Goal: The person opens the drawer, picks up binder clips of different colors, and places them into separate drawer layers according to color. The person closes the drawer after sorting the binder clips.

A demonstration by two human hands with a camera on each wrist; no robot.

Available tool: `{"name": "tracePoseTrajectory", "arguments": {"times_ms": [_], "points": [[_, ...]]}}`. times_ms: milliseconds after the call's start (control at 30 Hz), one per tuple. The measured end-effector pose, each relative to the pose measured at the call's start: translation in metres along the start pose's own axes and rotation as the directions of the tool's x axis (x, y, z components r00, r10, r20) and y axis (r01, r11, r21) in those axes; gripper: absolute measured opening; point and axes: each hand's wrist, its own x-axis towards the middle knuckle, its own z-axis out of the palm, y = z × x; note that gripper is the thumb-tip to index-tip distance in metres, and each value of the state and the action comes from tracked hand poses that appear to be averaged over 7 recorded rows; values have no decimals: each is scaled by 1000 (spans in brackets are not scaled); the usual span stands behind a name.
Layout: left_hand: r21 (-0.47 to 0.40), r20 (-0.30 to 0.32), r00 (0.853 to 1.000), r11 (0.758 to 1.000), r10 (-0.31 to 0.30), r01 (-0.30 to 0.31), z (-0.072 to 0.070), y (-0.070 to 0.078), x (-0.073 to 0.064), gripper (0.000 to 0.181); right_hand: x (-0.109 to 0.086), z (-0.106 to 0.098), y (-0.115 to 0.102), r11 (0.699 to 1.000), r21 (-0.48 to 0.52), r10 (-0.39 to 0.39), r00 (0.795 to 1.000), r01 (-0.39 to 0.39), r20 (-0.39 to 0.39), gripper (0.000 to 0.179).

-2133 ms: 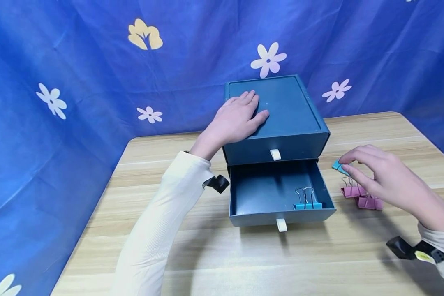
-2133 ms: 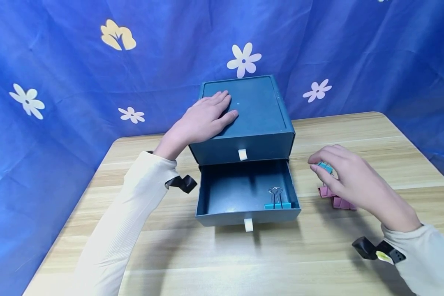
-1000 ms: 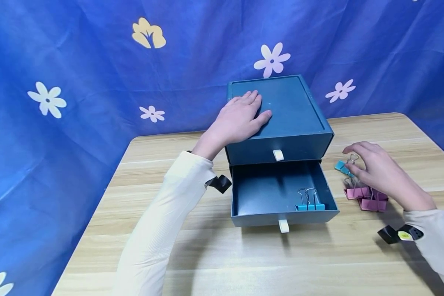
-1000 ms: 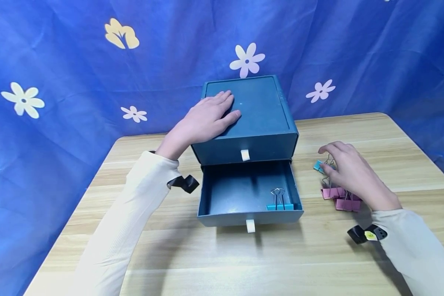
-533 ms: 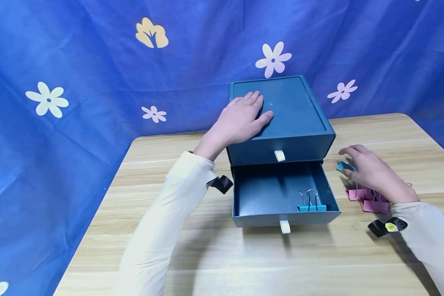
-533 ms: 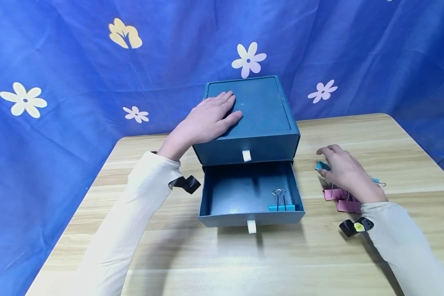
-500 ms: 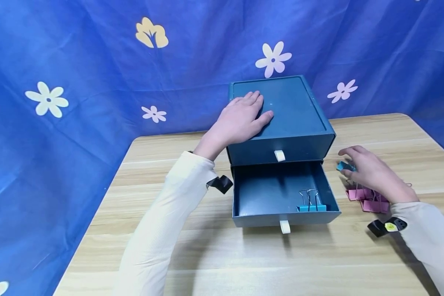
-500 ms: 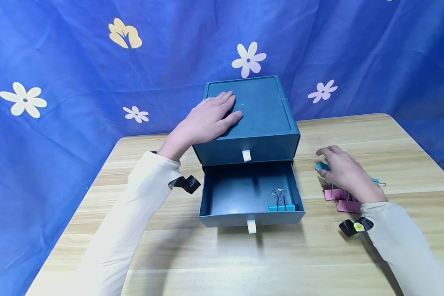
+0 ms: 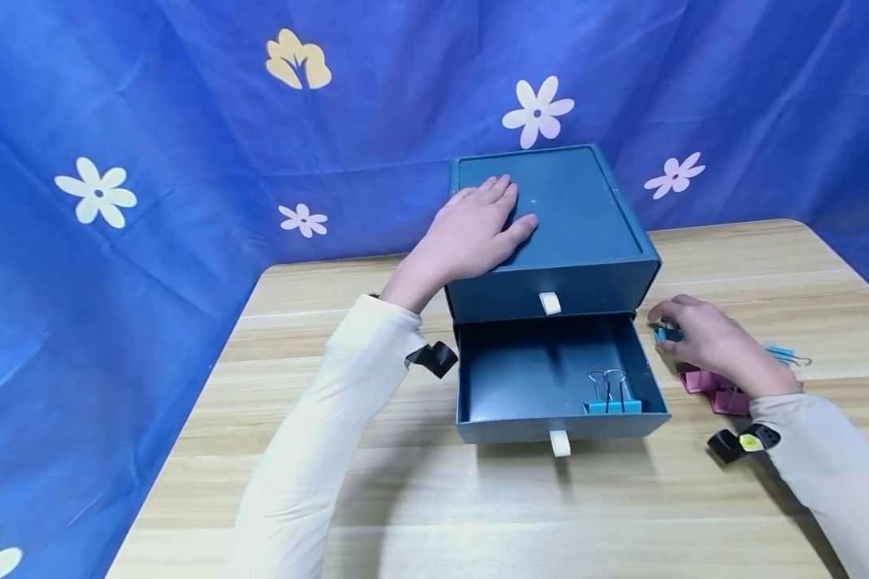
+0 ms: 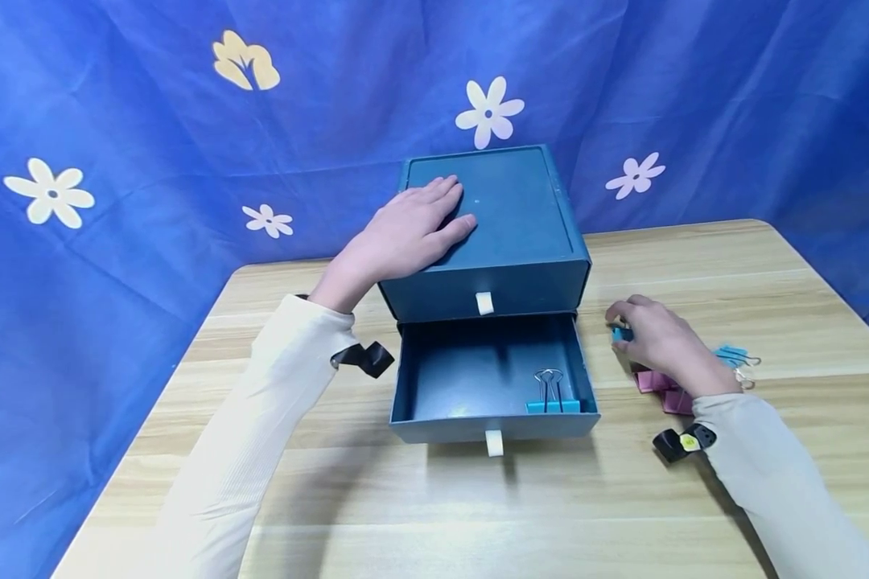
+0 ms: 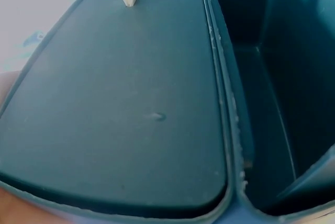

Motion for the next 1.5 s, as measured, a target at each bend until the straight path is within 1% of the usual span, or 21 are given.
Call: {"name": "tracePoseTrajectory", "arguments": {"times_ms": [167,267,500,800,967,1267,1500], "points": [[3,-2,1000,1000,-2,2,-1,0,0,64,0,-2,0,1000,-20,1,1000,-1,12,36],[4,-1,1000,1000,-1,1,-2,0,0,64,0,-2,0,1000,-29,-13,1000,13,8,37],[10,1,1000,1000,1,-1,-1,0,2,64,-3,0,2,996,-65,-68,997,65,-41,38],[3,-3,1000,1000,1,-1,-3,1,1,64,-3,1,6,986,-101,-138,988,130,-68,38],[-3,-6,1000,1000,0,0,-4,0,2,64,-3,-3,5,977,-125,-184,977,170,-109,37],[-3,-7,1000,1000,7,-7,-5,0,3,64,-5,-12,-5,964,-152,-249,947,220,-204,37],[8,22,1000,1000,5,-5,-6,-2,3,64,-7,-20,-15,949,-172,-301,921,265,-246,34]]}}
